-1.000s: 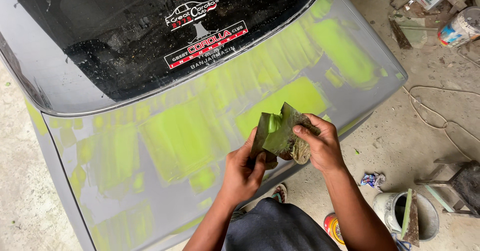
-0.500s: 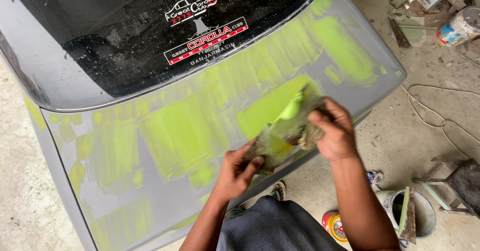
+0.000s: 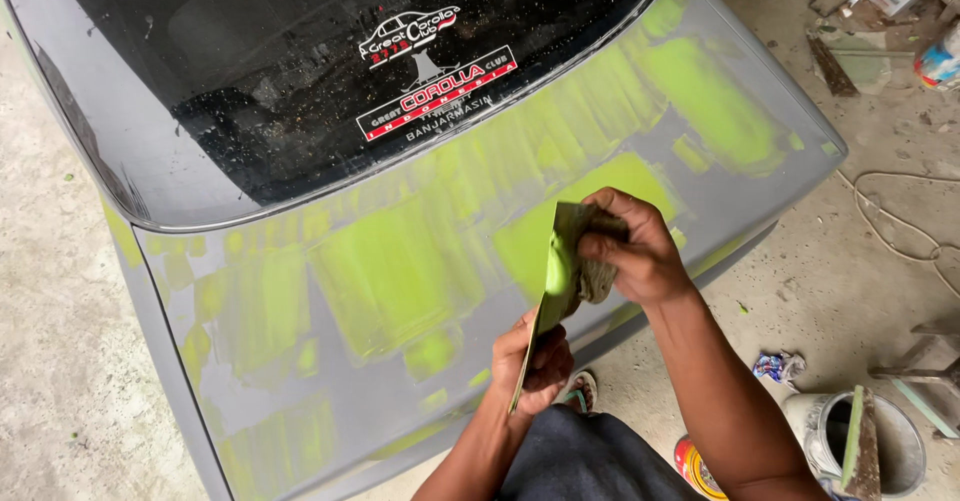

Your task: The person applies a green body filler to the rear trunk of a gray car using a putty knife and a sanding block. They spread the filler across the surface and smooth it out, occasionally reloading the putty knife from the sanding block.

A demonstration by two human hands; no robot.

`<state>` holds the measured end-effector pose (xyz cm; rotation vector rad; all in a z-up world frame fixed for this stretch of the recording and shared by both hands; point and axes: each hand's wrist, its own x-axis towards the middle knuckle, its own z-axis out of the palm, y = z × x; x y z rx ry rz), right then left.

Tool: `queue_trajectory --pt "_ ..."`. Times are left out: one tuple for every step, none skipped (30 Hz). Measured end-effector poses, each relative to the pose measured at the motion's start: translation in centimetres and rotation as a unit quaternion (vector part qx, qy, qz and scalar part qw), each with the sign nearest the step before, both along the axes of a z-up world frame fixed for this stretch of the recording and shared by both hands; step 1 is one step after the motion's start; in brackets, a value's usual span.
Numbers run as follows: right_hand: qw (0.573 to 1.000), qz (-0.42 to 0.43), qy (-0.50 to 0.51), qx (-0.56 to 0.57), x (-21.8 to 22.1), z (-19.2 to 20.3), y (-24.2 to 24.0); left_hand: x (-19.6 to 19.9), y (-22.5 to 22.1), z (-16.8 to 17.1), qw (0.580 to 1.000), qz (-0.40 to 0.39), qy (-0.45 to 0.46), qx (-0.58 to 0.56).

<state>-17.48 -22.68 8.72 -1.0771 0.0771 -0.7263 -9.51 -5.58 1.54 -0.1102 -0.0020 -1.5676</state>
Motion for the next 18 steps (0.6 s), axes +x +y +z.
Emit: queue_trajectory --pt "1.0 0.001 0.002 0.002 -0.3 0.6 0.6 0.0 -0.1 -0.7 1.0 0.001 0.002 0.002" --pt "1.0 0.005 0.013 -0.017 -0.5 1.2 1.3 0.0 -0.2 -1.5 0.999 0.001 -0.008 0.04" --pt "0.999 0.009 0.021 -0.039 -0.6 2.0 1.8 0.1 -0.5 -2.2 0.997 0.002 -0.019 0.075" --pt "0.999 0.01 0.022 -0.039 -1.0 1.4 1.8 0.4 -0.3 -0.3 0.997 0.003 -0.018 0.074" --pt "0.999 -0.041 0.008 -0.015 -1.4 0.9 1.8 0.6 -0.1 1.6 0.982 0.057 -0.093 0.152" --pt "0.996 -0.093 -0.007 0.009 -1.9 0.5 1.7 0.8 0.0 3.5 0.953 0.11 -0.167 0.227" --pt "0.996 -0.094 -0.004 0.006 -2.8 0.2 0.9 1.8 0.4 2.7 0.954 0.109 -0.165 0.225" --pt "0.989 -0.148 0.021 -0.002 -3.7 -0.1 0.1 3.0 0.7 1.8 0.918 0.164 -0.259 0.251" --pt "0.979 -0.201 0.047 -0.01 -4.5 -0.4 -0.8 4.0 0.9 0.9 0.87 0.217 -0.349 0.273" --pt "0.978 -0.2 0.05 -0.014 -5.7 -1.9 -2.1 4.3 1.0 2.1 0.872 0.217 -0.345 0.271" --pt "0.977 -0.201 0.054 -0.037 -6.9 -3.5 -3.2 4.7 1.2 3.3 0.856 0.237 -0.376 0.263" --pt "0.976 -0.202 0.059 -0.059 -8.1 -5.1 -4.4 5.1 1.4 4.4 0.839 0.257 -0.407 0.255" --pt "0.976 -0.201 0.063 -0.06 -7.1 -2.6 -2.7 5.0 1.2 4.2 0.84 0.257 -0.403 0.256" --pt "0.97 -0.187 0.057 -0.147 -6.1 -0.1 -1.1 4.9 1.1 4.0 0.836 0.252 -0.424 0.24" --pt "0.956 -0.171 0.049 -0.233 -5.0 2.4 0.7 4.8 0.9 3.8 0.831 0.247 -0.446 0.223" --pt "0.956 -0.171 0.052 -0.234 -4.5 2.7 1.2 4.6 0.5 3.8 0.832 0.247 -0.443 0.224" --pt "0.944 -0.141 0.043 -0.297 -4.0 2.9 1.7 4.5 0.2 3.7 0.835 0.256 -0.438 0.213" --pt "0.927 -0.109 0.034 -0.358 -3.4 3.2 2.3 4.4 -0.1 3.7 0.837 0.266 -0.434 0.203"
